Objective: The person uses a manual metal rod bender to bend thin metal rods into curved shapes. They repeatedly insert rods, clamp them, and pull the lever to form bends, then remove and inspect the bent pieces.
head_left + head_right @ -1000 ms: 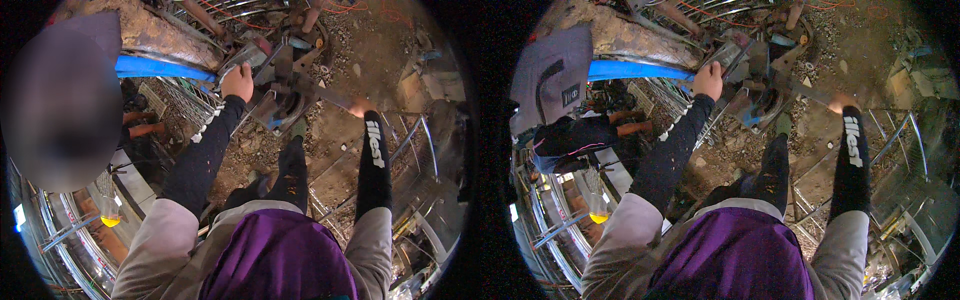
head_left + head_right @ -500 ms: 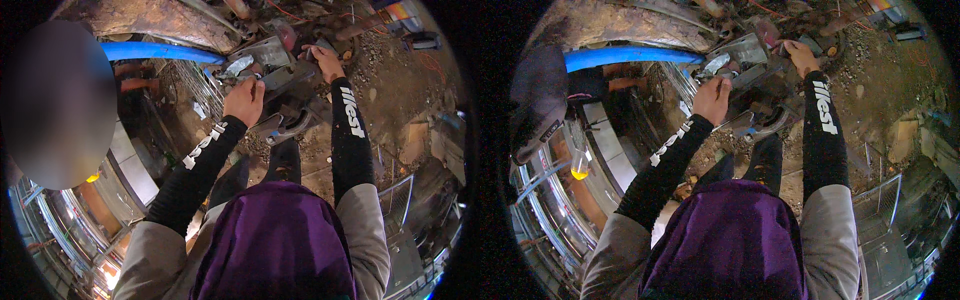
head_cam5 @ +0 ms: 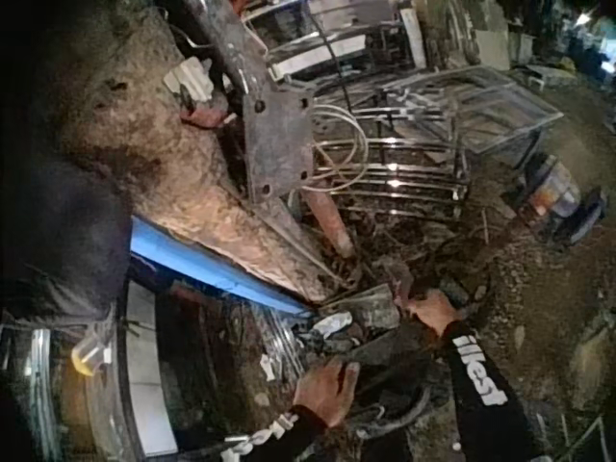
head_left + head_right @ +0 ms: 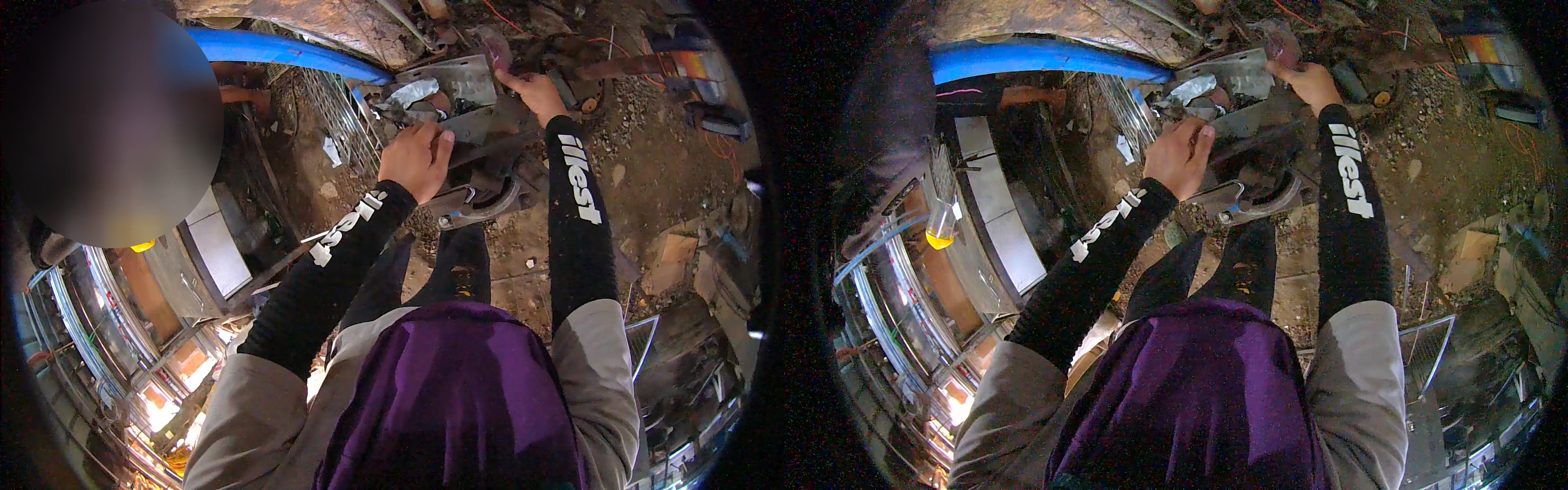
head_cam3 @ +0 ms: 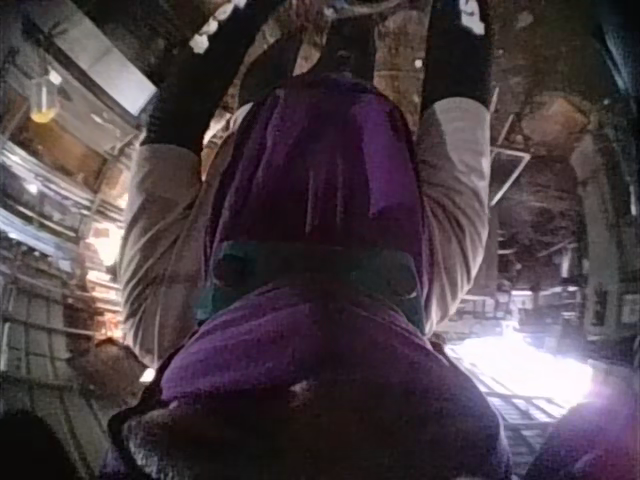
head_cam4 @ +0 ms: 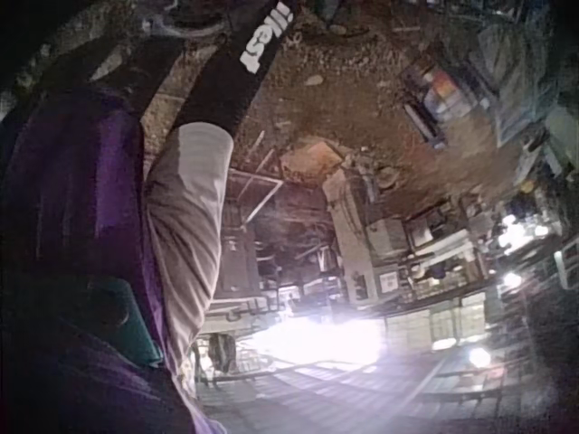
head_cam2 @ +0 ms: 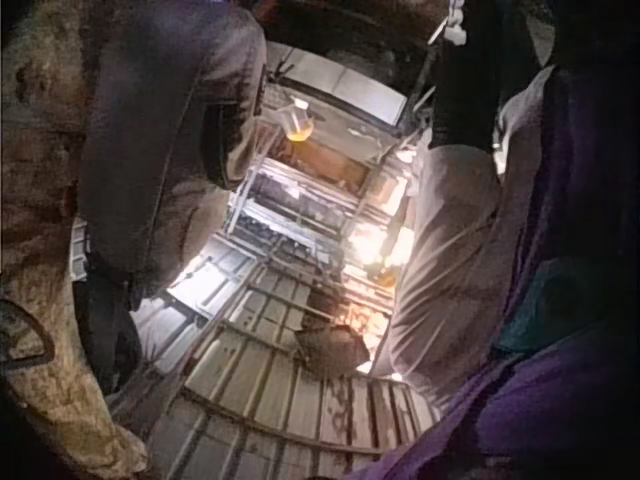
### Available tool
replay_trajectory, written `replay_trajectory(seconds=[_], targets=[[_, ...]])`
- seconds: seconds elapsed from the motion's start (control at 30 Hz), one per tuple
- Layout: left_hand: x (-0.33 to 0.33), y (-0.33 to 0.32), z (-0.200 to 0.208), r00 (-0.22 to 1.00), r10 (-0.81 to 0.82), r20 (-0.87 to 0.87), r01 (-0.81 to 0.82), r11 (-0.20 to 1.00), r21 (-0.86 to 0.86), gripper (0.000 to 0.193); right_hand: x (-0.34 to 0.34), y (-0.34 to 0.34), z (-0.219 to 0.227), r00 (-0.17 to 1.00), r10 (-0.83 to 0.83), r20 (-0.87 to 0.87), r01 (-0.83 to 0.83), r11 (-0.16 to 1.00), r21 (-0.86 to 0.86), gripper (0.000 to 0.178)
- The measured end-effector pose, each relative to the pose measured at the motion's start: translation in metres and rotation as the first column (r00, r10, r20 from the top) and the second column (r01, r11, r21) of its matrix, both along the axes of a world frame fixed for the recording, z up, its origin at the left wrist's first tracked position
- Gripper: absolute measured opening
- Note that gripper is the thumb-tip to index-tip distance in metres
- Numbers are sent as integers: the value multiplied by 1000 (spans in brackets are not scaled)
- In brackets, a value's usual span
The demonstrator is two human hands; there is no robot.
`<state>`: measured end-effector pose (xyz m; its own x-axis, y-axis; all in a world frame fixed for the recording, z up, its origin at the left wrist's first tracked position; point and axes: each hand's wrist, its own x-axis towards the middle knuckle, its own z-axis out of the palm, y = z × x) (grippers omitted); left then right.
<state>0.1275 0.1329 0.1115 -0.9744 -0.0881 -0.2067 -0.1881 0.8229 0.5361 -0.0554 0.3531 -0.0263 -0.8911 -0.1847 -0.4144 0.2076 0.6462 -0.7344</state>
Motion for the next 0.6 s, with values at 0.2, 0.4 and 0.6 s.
replay_trajectory(seconds=[0.2,0.4,0.6], targets=[[-1,2,-3,1000,9,16,-9,1000,-27,36,4,28,-41,962,-47,267,195,803,-563,87],[-2,2,5,998,25,49,-22,998,-55,36,4,0,-6,992,-91,90,95,995,-33,101],[-1,2,-5,999,7,-40,-8,999,-34,36,2,11,-29,967,-175,186,207,963,-172,99]])
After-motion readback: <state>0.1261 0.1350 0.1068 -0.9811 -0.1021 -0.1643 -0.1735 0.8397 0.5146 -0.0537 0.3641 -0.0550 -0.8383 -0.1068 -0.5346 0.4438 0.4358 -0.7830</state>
